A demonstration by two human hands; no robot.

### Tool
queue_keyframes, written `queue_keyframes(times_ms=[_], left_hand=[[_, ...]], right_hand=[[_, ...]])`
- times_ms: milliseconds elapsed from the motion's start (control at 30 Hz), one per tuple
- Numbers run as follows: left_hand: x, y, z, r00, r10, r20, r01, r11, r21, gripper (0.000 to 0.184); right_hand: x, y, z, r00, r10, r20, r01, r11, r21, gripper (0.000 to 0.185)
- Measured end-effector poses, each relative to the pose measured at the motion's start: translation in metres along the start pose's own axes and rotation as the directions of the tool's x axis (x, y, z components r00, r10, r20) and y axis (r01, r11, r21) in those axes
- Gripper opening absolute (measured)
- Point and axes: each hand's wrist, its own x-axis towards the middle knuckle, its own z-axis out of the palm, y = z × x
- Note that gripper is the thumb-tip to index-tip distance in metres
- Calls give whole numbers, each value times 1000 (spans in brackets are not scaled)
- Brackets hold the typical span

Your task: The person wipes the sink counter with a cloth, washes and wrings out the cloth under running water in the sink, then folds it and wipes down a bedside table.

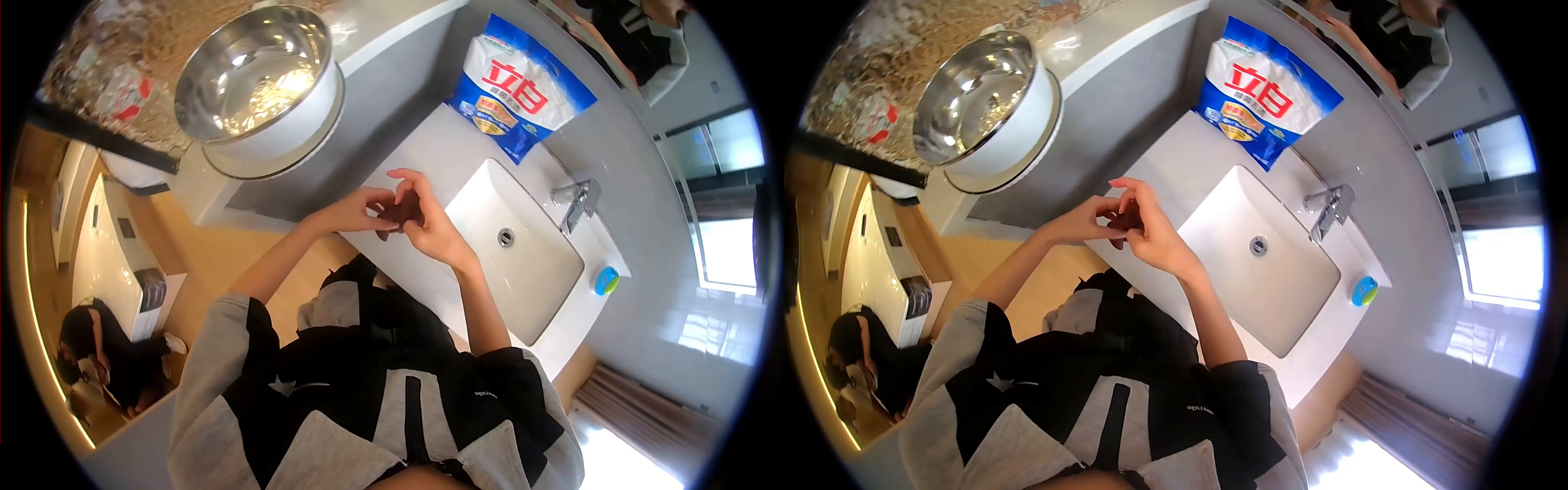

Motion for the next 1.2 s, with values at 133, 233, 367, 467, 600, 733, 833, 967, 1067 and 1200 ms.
queue_keyframes(times_ms=[133, 233, 367, 467, 600, 733, 833, 967, 1067, 1200], left_hand=[[17, -18, -4, 979, 156, -133, -139, 982, 128, 22], [9, 10, 8, 943, 267, -200, -174, 906, 386, 26], [19, -3, 14, 893, 417, -168, -316, 847, 427, 28], [22, -3, 14, 926, 339, -168, -298, 928, 225, 27], [16, 11, -5, 997, -62, -33, 64, 996, 56, 24], [20, -10, -21, 999, 30, 19, -31, 999, 38, 19], [17, -9, -31, 995, -62, 84, 45, 981, 187, 18], [20, -1, -53, 949, -148, 277, 21, 911, 413, 22], [40, -22, -69, 929, -221, 298, 128, 945, 301, 25], [82, -21, -62, 966, 197, -170, -158, 963, 218, 16]], right_hand=[[-15, 7, -17, 984, -82, -155, 9, 906, -423, 73], [-27, 28, -26, 967, -140, -212, -5, 822, -569, 75], [-31, 45, -24, 915, -242, -323, -103, 634, -766, 72], [-32, 43, -32, 926, 37, -377, -279, 740, -612, 61], [-31, 36, -45, 893, 304, -331, -450, 599, -662, 27], [-42, 28, -59, 964, 18, -266, -247, 434, -866, 30], [-49, 25, -73, 965, -92, -247, -154, 562, -812, 30], [-59, 6, -88, 884, 290, -366, -455, 710, -538, 32], [-60, 15, -100, 903, 52, -426, -337, 701, -629, 33], [-46, 22, -125, 806, -216, -552, -344, 587, -733, 29]])
